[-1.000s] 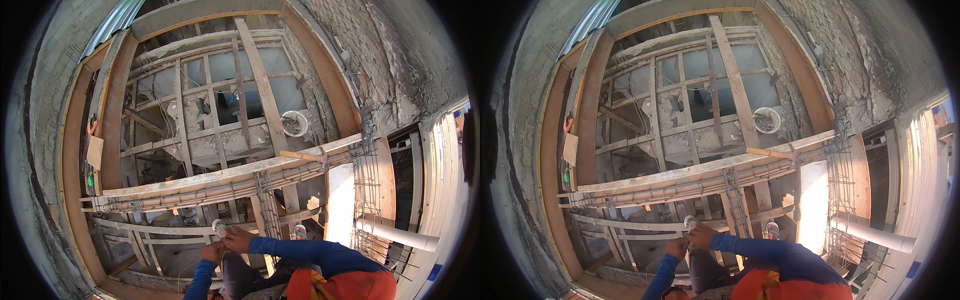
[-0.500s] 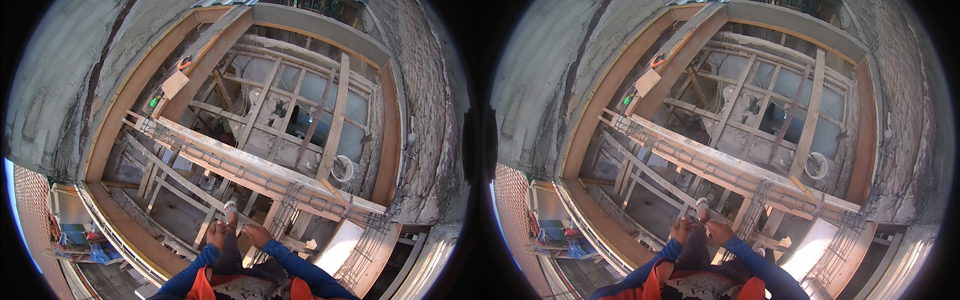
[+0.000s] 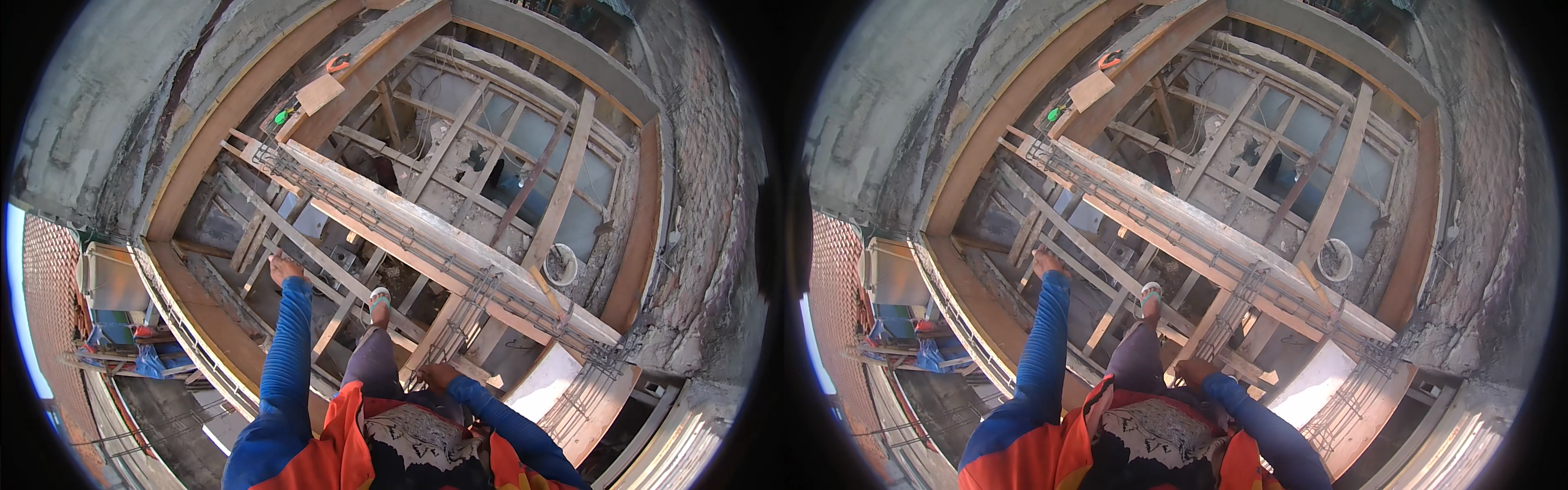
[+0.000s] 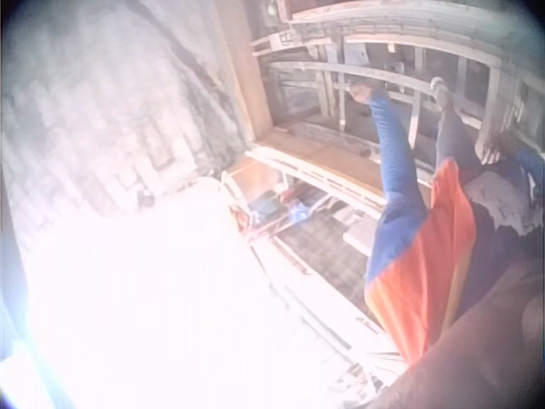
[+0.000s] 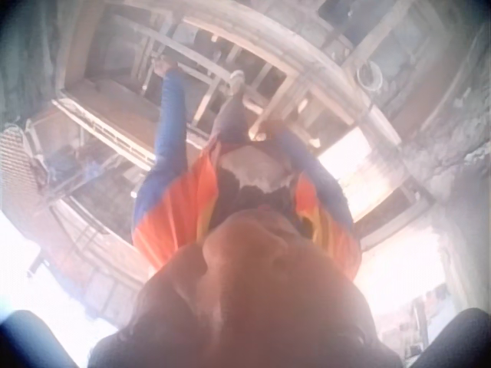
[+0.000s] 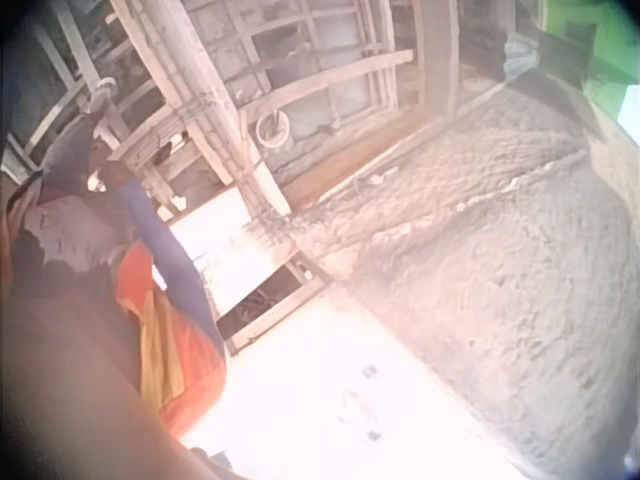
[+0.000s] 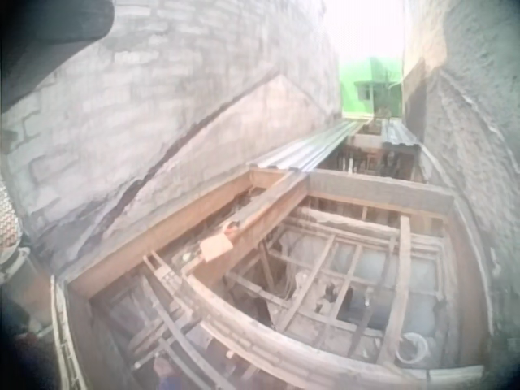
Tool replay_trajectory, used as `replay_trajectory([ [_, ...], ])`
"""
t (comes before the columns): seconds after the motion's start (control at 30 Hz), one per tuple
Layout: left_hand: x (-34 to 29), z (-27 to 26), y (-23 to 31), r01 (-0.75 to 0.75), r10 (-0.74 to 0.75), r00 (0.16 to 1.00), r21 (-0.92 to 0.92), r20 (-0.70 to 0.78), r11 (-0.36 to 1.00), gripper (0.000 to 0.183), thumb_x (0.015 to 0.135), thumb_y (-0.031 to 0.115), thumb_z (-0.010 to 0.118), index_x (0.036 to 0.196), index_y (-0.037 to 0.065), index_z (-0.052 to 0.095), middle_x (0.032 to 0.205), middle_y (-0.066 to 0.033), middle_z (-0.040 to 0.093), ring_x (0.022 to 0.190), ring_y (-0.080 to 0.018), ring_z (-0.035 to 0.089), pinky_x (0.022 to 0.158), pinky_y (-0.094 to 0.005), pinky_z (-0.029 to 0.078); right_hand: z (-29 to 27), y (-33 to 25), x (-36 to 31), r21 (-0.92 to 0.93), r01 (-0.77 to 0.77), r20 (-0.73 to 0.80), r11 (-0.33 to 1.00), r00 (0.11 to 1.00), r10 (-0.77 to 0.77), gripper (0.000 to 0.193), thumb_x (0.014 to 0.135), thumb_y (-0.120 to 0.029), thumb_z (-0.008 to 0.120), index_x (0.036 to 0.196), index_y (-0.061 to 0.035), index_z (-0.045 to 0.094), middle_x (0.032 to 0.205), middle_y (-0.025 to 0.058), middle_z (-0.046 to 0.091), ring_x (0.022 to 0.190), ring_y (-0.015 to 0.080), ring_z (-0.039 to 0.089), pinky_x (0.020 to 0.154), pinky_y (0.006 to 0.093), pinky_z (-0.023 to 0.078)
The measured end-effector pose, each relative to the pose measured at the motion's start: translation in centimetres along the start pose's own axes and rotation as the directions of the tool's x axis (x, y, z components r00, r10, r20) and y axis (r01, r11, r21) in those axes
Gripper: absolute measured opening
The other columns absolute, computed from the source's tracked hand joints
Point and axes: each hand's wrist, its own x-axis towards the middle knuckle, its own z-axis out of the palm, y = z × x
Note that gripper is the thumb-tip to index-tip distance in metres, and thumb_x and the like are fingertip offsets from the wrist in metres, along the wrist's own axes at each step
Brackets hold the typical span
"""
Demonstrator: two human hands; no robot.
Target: The person carries a long corrugated metal sheet across a construction site and places it onto a wooden roof structure. They then walk along wooden planks and scaffolding, adjusting a wooden beam near rebar and a white pipe.
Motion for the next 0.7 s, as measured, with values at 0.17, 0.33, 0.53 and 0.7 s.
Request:
replay_trajectory([
  [0.17, 1.0, 5.4, 2.9, 0.055, -0.057, 0.998, 0.118, 0.009, 0.991, 0.024, 0.096, 0.034, 0.047, 0.100, 0.011, 0.054, 0.058, 0.0016, 0.042, 0.047, -0.0116, 0.039, 0.041, -0.0258, 0.034, -5.3, -16.3, -11.6, 0.332, 0.370, 0.212, 0.868, 0.867, -0.451, 0.038, 0.101, -0.033, 0.034, 0.099, -0.0002, 0.054, 0.079, 0.0093, 0.054, 0.080, 0.0230, 0.055, 0.077, 0.0371, 0.045],
  [0.33, 7.6, 5.6, 4.1, 0.450, -0.264, 0.855, -0.383, 0.447, 0.807, 0.012, 0.093, 0.022, 0.047, 0.094, 0.010, 0.050, 0.059, 0.0018, 0.037, 0.045, -0.0109, 0.032, 0.038, -0.0270, 0.030, -11.0, -12.2, -15.3, 0.462, 0.444, -0.630, 0.768, 0.773, -0.068, 0.035, 0.101, -0.030, 0.035, 0.097, -0.0009, 0.053, 0.071, 0.0055, 0.052, 0.059, 0.0227, 0.052, 0.059, 0.0405, 0.046],
  [0.53, -3.1, 24.8, 3.3, 0.509, -0.277, 0.714, -0.205, 0.644, 0.836, 0.017, 0.096, 0.024, 0.047, 0.084, 0.012, 0.050, 0.055, 0.0039, 0.033, 0.042, -0.0095, 0.027, 0.035, -0.0235, 0.023, -4.6, -5.0, -17.5, -0.075, 0.198, -0.319, 0.977, 0.924, -0.212, 0.033, 0.100, -0.033, 0.037, 0.098, -0.0048, 0.055, 0.083, 0.0144, 0.060, 0.077, 0.0275, 0.059, 0.073, 0.0389, 0.047],
  [0.7, -6.9, 30.7, 1.1, 0.539, -0.364, 0.638, -0.055, 0.678, 0.841, 0.014, 0.096, 0.022, 0.047, 0.089, 0.013, 0.055, 0.057, 0.0044, 0.037, 0.043, -0.0086, 0.030, 0.035, -0.0228, 0.026, -8.4, -13.4, -29.6, 0.116, 0.545, -0.738, 0.830, 0.607, -0.295, 0.022, 0.099, -0.023, 0.042, 0.098, -0.0050, 0.055, 0.076, 0.0117, 0.058, 0.072, 0.0224, 0.058, 0.070, 0.0352, 0.046],
])
